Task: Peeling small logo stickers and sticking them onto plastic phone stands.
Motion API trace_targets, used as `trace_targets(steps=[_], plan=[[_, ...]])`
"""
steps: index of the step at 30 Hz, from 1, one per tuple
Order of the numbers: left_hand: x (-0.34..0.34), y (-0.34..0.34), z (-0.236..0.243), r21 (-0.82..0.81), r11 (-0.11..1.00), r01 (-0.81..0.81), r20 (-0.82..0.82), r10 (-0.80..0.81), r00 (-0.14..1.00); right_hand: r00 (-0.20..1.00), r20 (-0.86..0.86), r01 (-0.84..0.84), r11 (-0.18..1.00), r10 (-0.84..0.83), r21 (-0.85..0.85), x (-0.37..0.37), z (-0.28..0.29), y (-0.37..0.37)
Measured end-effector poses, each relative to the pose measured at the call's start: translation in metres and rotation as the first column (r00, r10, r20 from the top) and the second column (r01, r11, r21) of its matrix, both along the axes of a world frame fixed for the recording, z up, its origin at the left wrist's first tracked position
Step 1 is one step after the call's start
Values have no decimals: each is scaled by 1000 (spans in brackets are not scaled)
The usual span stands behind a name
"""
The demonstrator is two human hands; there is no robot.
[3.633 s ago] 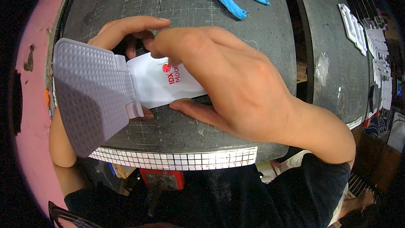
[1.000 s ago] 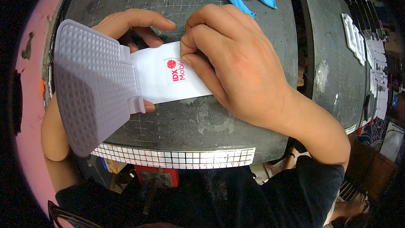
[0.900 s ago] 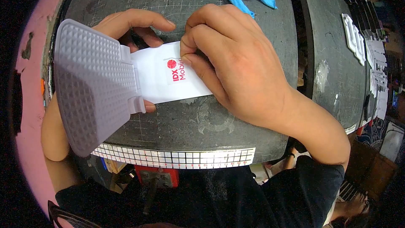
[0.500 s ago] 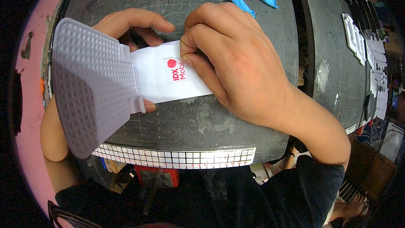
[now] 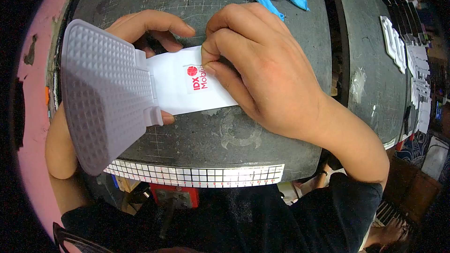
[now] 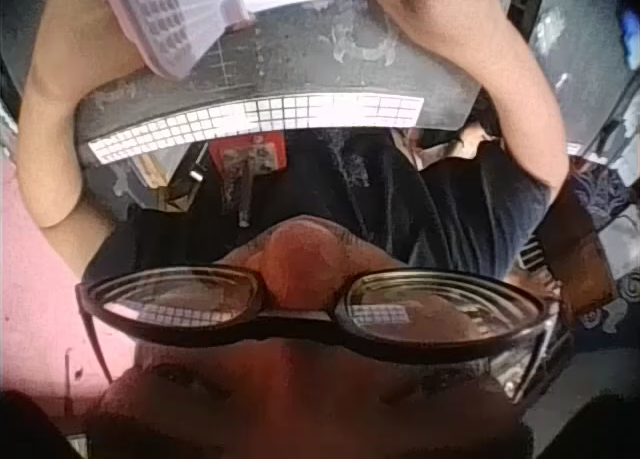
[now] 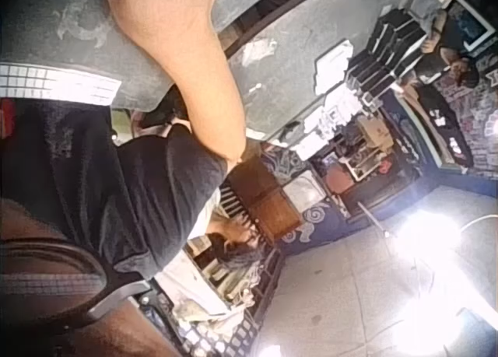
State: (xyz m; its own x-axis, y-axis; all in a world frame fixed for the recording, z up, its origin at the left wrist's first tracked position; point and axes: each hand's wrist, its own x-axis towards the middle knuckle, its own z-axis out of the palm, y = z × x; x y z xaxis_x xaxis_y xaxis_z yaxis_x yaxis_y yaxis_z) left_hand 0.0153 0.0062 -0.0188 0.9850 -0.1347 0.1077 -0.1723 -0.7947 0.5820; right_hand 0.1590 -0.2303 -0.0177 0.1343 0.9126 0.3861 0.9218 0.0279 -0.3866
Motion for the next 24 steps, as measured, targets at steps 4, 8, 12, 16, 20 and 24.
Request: trace_targets(steps=[4, 8, 12, 16, 20, 24], plan=[[-1, 1, -4, -7, 1000, -2, 27, 2, 1000, 1000, 3, 1, 1000, -1, -11, 0, 1, -2], [-3, 2, -6, -11, 1000, -6, 52, 7, 999, 1000, -24, 6, 1000, -6, 1, 1, 2, -3], [-1, 3, -7, -3, 1000, 3, 72, -3, 997, 995, -100, 32, 999, -29, 22, 1, 2, -4], [2, 0, 3, -53, 999, 5, -6, -5, 1000, 995, -84, 47, 998, -44, 33, 1, 2, -4], [0, -2, 9, -54, 998, 33, 29, -31, 999, 998, -45, 37, 999, -36, 23, 1, 1, -2], [1, 1, 4, -53, 997, 59, 99, -54, 994, 998, -43, 44, 999, -43, 11, -1, 0, 1]])
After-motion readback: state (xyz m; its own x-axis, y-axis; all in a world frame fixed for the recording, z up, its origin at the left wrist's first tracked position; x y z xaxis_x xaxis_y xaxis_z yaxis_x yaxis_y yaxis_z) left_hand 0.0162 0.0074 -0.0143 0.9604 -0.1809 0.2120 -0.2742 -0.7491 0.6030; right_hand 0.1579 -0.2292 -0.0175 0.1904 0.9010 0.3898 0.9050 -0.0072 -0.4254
